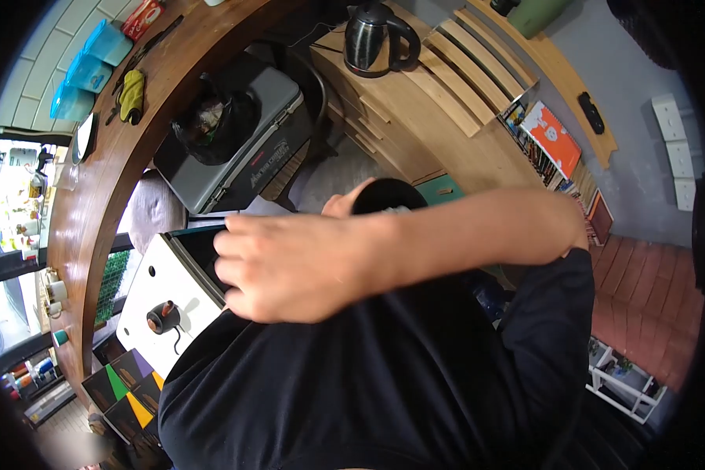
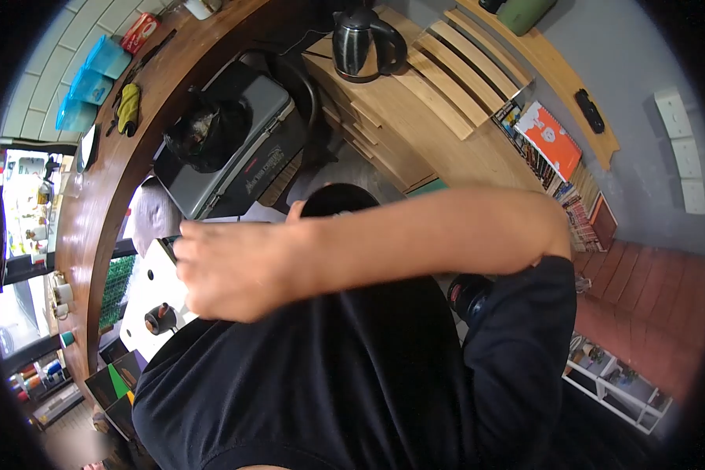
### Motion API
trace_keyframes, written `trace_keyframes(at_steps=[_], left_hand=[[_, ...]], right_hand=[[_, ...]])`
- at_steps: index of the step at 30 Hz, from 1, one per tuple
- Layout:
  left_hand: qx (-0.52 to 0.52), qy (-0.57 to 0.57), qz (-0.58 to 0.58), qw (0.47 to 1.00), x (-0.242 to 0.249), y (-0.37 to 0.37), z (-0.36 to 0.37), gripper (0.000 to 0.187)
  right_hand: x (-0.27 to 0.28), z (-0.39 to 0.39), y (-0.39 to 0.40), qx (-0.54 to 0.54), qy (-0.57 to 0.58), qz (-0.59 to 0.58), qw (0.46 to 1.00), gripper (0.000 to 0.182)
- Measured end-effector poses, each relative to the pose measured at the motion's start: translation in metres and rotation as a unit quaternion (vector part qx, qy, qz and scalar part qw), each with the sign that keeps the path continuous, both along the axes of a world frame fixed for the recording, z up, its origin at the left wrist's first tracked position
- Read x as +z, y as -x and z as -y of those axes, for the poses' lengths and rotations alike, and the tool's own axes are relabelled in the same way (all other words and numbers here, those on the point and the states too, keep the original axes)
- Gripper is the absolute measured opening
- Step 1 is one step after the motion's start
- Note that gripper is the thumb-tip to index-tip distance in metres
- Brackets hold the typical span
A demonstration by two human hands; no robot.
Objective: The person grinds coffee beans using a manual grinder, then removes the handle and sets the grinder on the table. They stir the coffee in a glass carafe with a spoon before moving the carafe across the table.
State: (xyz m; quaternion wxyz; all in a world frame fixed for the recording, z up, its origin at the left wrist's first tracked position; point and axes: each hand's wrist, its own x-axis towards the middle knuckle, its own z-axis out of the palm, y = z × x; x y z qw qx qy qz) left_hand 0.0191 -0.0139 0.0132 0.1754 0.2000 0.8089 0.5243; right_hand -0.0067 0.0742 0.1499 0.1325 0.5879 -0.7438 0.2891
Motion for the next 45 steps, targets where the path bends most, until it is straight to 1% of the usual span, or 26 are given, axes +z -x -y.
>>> trace_keyframes(at_steps=[1, 3, 4, 5, 6, 7, 8, 10, 13, 14, 15, 16, 18, 20, 24, 25, 26, 28, 30, 32, 34, 36, 38, 39, 41, 45], left_hand=[[-0.035, -0.081, 0.149, 0.985, -0.004, 0.002, 0.008, 0.074], [-0.095, -0.23, 0.431, 0.868, -0.016, 0.004, 0.02, 0.077], [-0.095, -0.23, 0.431, 0.867, -0.032, 0.005, 0.019, 0.077], [-0.191, -0.317, 0.2, 0.907, -0.053, 0.011, 0.012, 0.084], [-0.269, -0.382, -0.045, 0.883, -0.065, 0.017, 0.006, 0.091], [-0.229, -0.372, 0.064, 0.897, -0.046, 0.024, 0.003, 0.094], [-0.225, -0.269, 0.203, 0.914, -0.02, 0.023, 0.015, 0.092], [-0.214, -0.211, 0.216, 0.929, 0.001, 0.024, 0.017, 0.112], [-0.196, -0.266, 0.204, 0.922, -0.043, 0.012, 0.03, 0.118], [-0.181, -0.336, 0.204, 0.901, -0.051, 0.005, 0.052, 0.116], [-0.155, -0.364, 0.311, 0.864, -0.05, 0.009, 0.059, 0.115], [-0.118, -0.391, 0.41, 0.816, -0.048, 0.01, 0.065, 0.114], [-0.072, -0.342, 0.319, 0.881, -0.006, -0.002, 0.054, 0.108], [-0.173, -0.295, 0.186, 0.921, 0.007, 0.012, 0.051, 0.104], [-0.102, -0.262, 0.22, 0.934, 0.017, 0.012, 0.049, 0.104], [-0.147, -0.394, 0.107, 0.901, -0.008, 0.015, 0.038, 0.107], [-0.23, -0.344, 0.061, 0.908, -0.025, 0.032, 0.043, 0.107], [-0.266, -0.341, 0.069, 0.899, -0.025, 0.038, 0.043, 0.117], [-0.225, -0.363, 0.105, 0.898, -0.004, 0.037, 0.037, 0.122], [-0.176, -0.388, 0.142, 0.894, 0.01, 0.04, 0.033, 0.126], [-0.289, -0.333, 0.02, 0.897, 0.011, 0.05, 0.033, 0.132], [-0.275, -0.349, 0.011, 0.896, -0.001, 0.052, 0.029, 0.126], [-0.376, -0.426, -0.126, 0.813, -0.037, 0.064, 0.025, 0.122], [-0.374, -0.426, -0.128, 0.814, -0.023, 0.058, 0.028, 0.122], [-0.213, -0.28, 0.105, 0.93, 0.018, 0.04, 0.038, 0.119], [-0.216, -0.274, 0.026, 0.937, 0.005, 0.032, 0.038, 0.119]], right_hand=[[0.0, 0.001, 0.013, 0.008, 0.011, 0.016, 1.0, 0.023], [-0.006, -0.001, 0.034, -0.012, -0.029, 0.037, 0.999, 0.017], [-0.012, 0.0, 0.041, -0.019, -0.024, 0.05, 0.998, 0.015], [-0.013, -0.001, 0.048, -0.015, -0.026, 0.081, 0.996, 0.013], [-0.014, -0.002, 0.055, -0.008, -0.029, 0.114, 0.993, 0.011], [-0.023, -0.01, 0.07, -0.039, -0.005, 0.129, 0.991, 0.009], [-0.037, -0.012, 0.082, -0.05, 0.004, 0.179, 0.982, 0.008], [-0.04, -0.017, 0.084, -0.061, -0.019, 0.267, 0.961, 0.008], [-0.052, -0.024, 0.08, -0.078, 0.056, 0.257, 0.962, 0.009], [-0.081, -0.046, 0.094, -0.111, 0.102, 0.24, 0.959, 0.009], [-0.081, -0.086, 0.094, -0.154, -0.017, 0.33, 0.931, 0.007], [-0.091, -0.103, 0.078, -0.176, 0.014, 0.339, 0.924, 0.005], [-0.09, -0.109, 0.04, -0.225, 0.079, 0.323, 0.916, 0.003], [-0.07, -0.115, 0.018, -0.252, 0.11, 0.291, 0.916, 0.003], [-0.049, -0.124, -0.001, -0.309, 0.107, 0.245, 0.913, 0.005], [-0.04, -0.122, 0.0, -0.298, 0.123, 0.25, 0.913, 0.006], [-0.034, -0.123, 0.002, -0.288, 0.138, 0.252, 0.914, 0.008], [-0.032, -0.128, 0.003, -0.271, 0.154, 0.271, 0.911, 0.008], [-0.035, -0.133, 0.003, -0.231, 0.202, 0.398, 0.865, 0.008], [-0.042, -0.138, 0.002, -0.225, 0.187, 0.41, 0.864, 0.008], [-0.047, -0.143, 0.002, -0.206, 0.203, 0.444, 0.848, 0.005], [-0.048, -0.145, 0.005, -0.193, 0.207, 0.458, 0.843, 0.006], [-0.051, -0.144, 0.009, -0.17, 0.208, 0.431, 0.861, 0.007], [-0.052, -0.144, 0.009, -0.169, 0.207, 0.431, 0.862, 0.007], [-0.053, -0.14, 0.006, -0.19, 0.216, 0.442, 0.85, 0.007], [-0.056, -0.137, 0.0, -0.2, 0.216, 0.419, 0.859, 0.008]])
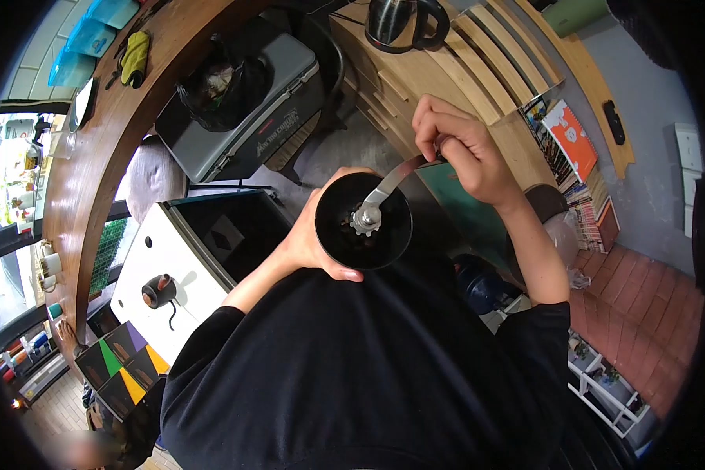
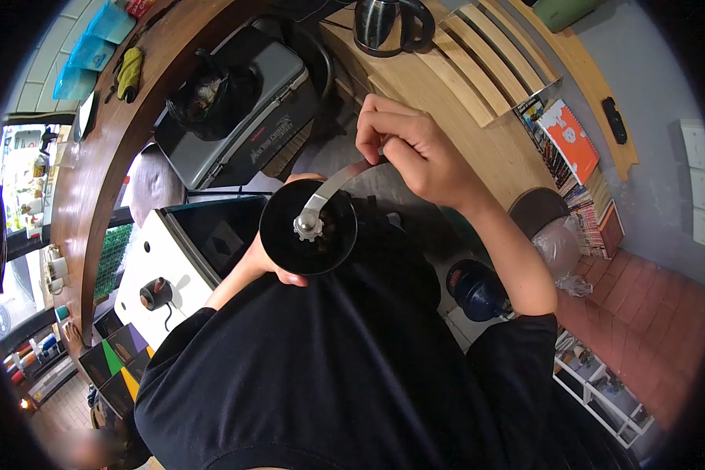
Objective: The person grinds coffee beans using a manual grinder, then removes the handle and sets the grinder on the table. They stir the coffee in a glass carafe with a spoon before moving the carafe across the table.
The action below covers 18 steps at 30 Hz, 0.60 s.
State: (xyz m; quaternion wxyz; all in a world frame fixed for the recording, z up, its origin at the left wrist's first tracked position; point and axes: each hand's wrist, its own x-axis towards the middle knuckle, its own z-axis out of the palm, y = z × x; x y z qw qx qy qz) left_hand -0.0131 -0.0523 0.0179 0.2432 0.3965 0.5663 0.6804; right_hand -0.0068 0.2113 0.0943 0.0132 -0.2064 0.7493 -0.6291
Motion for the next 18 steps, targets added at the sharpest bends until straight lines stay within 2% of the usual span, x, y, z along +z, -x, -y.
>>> trace_keyframes(at_steps=[3, 5, 7, 8, 9, 10, 11, 13, 17, 18], left_hand=[[0.023, -0.002, 0.022, 0.999, -0.007, -0.012, 0.002, 0.115], [0.1, 0.004, 0.215, 0.971, -0.019, -0.02, 0.008, 0.111], [0.127, 0.02, 0.197, 0.972, -0.01, -0.017, 0.003, 0.109], [0.101, 0.001, 0.131, 0.986, -0.011, -0.013, 0.002, 0.109], [0.075, -0.019, 0.063, 0.995, -0.01, -0.01, 0.0, 0.11], [0.097, 0.008, 0.108, 0.989, 0.0, -0.013, -0.003, 0.11], [0.097, 0.009, 0.107, 0.99, 0.0, -0.014, -0.005, 0.11], [0.061, 0.019, 0.191, 0.98, 0.002, -0.01, -0.01, 0.11], [0.035, 0.012, 0.126, 0.991, 0.003, -0.002, -0.017, 0.11], [0.041, -0.004, 0.106, 0.993, 0.003, -0.003, -0.019, 0.11]], right_hand=[[-0.007, -0.003, -0.008, -0.005, -0.045, -0.007, 0.999, 0.008], [-0.003, 0.001, -0.023, -0.015, -0.035, 0.018, 0.999, 0.008], [0.01, 0.003, -0.047, -0.018, -0.072, -0.003, 0.997, 0.01], [0.016, 0.004, -0.059, -0.015, -0.071, -0.002, 0.997, 0.01], [0.022, 0.005, -0.069, -0.022, -0.105, -0.059, 0.992, 0.01], [0.026, 0.004, -0.075, -0.027, -0.14, -0.116, 0.983, 0.01], [0.028, 0.006, -0.078, -0.027, -0.139, -0.118, 0.983, 0.01], [0.034, 0.01, -0.079, 0.031, -0.165, -0.206, 0.964, 0.013], [0.046, 0.01, -0.079, 0.101, -0.125, -0.197, 0.967, 0.015], [0.05, 0.009, -0.078, 0.113, -0.149, -0.214, 0.959, 0.014]])
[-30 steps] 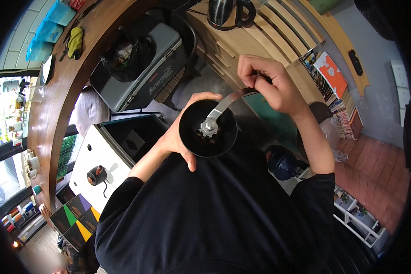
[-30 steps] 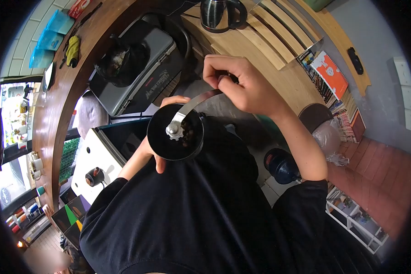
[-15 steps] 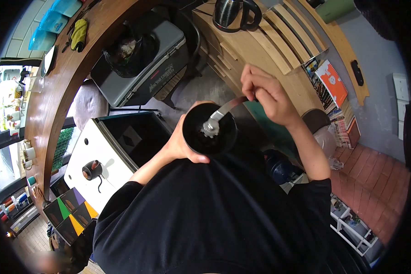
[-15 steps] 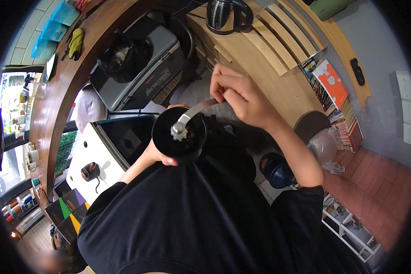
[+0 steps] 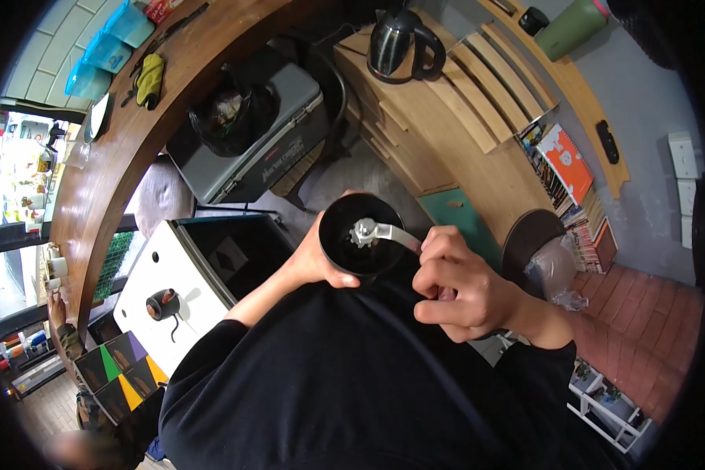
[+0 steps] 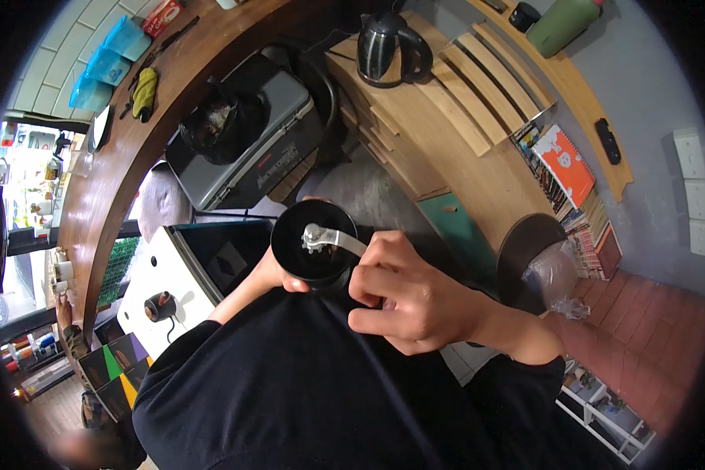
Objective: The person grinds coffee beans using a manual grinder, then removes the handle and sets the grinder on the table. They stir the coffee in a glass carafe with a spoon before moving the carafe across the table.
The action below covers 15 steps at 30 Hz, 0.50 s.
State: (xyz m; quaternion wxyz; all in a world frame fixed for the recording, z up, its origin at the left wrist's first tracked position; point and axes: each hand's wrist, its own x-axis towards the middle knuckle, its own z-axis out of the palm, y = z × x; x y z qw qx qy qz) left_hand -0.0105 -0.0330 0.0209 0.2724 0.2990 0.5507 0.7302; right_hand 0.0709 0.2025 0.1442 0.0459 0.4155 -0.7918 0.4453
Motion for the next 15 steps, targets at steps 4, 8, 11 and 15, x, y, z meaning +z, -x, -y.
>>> trace_keyframes(at_steps=[4, 8, 11, 15], left_hand=[[-0.029, -0.001, 0.057, 0.998, 0.007, 0.004, 0.003, 0.113], [-0.058, -0.03, 0.046, 0.997, 0.006, 0.004, 0.001, 0.118], [-0.035, 0.026, 0.056, 0.997, 0.032, -0.01, 0.004, 0.113], [0.038, 0.046, 0.0, 0.998, 0.052, -0.046, 0.004, 0.101]], right_hand=[[0.008, 0.002, 0.009, 0.016, -0.019, -0.027, 0.999, 0.015], [0.027, 0.009, 0.006, 0.125, 0.005, -0.031, 0.992, 0.025], [0.029, -0.002, 0.007, 0.149, -0.02, -0.017, 0.989, 0.025], [0.027, -0.011, -0.01, 0.195, 0.0, -0.039, 0.98, 0.025]])
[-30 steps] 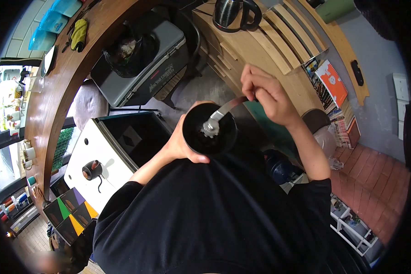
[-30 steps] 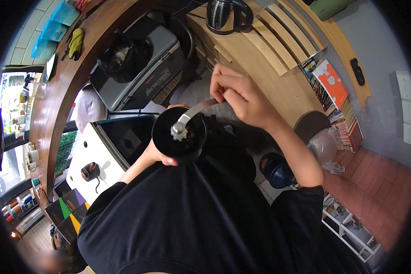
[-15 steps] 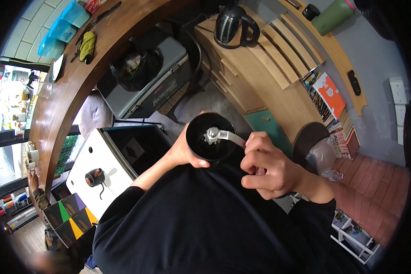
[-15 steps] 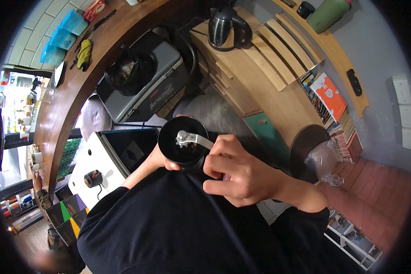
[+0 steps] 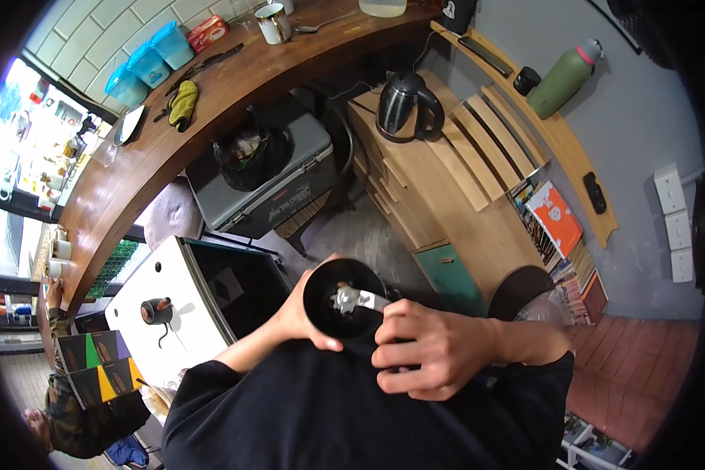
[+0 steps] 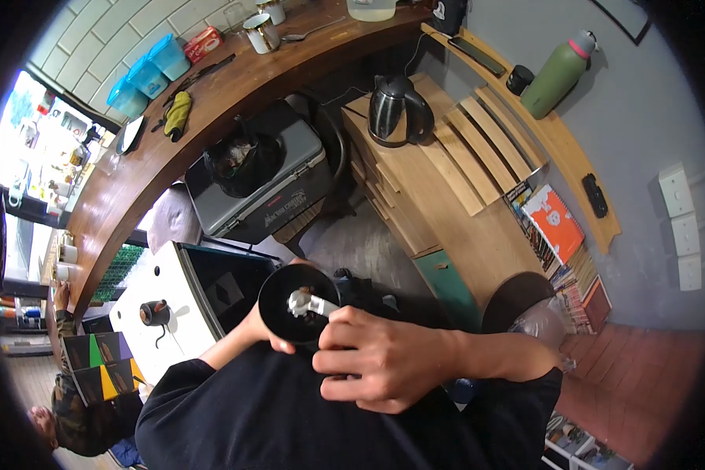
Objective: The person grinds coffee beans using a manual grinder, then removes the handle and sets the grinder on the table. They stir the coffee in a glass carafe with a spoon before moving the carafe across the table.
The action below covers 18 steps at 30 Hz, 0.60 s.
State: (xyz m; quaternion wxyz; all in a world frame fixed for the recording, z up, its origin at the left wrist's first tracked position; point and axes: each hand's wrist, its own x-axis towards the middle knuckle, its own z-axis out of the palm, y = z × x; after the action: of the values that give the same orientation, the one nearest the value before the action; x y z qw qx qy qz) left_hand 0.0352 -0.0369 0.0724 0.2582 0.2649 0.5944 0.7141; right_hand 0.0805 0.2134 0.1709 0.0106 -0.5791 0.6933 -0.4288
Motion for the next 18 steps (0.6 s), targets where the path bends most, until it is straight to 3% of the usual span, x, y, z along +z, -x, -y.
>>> trace_keyframes(at_steps=[5, 7, 10, 16, 18], left_hand=[[0.048, 0.035, -0.041, 0.997, 0.005, -0.039, -0.01, 0.1], [0.097, 0.035, 0.073, 0.992, 0.005, -0.053, -0.019, 0.1], [0.132, 0.045, 0.097, 0.986, 0.005, -0.07, -0.024, 0.101], [0.136, 0.029, 0.053, 0.989, 0.004, -0.094, -0.03, 0.104], [0.094, 0.012, 0.043, 0.995, 0.0, -0.094, -0.032, 0.103]], right_hand=[[0.0, -0.016, -0.015, 0.033, 0.015, -0.065, 0.997, 0.023], [-0.002, -0.021, -0.018, 0.039, 0.019, -0.07, 0.997, 0.02], [-0.003, -0.026, -0.027, 0.041, 0.035, -0.073, 0.996, 0.016], [0.002, -0.032, -0.052, 0.05, 0.09, -0.093, 0.99, 0.01], [0.001, -0.032, -0.06, 0.084, 0.084, -0.072, 0.99, 0.011]])
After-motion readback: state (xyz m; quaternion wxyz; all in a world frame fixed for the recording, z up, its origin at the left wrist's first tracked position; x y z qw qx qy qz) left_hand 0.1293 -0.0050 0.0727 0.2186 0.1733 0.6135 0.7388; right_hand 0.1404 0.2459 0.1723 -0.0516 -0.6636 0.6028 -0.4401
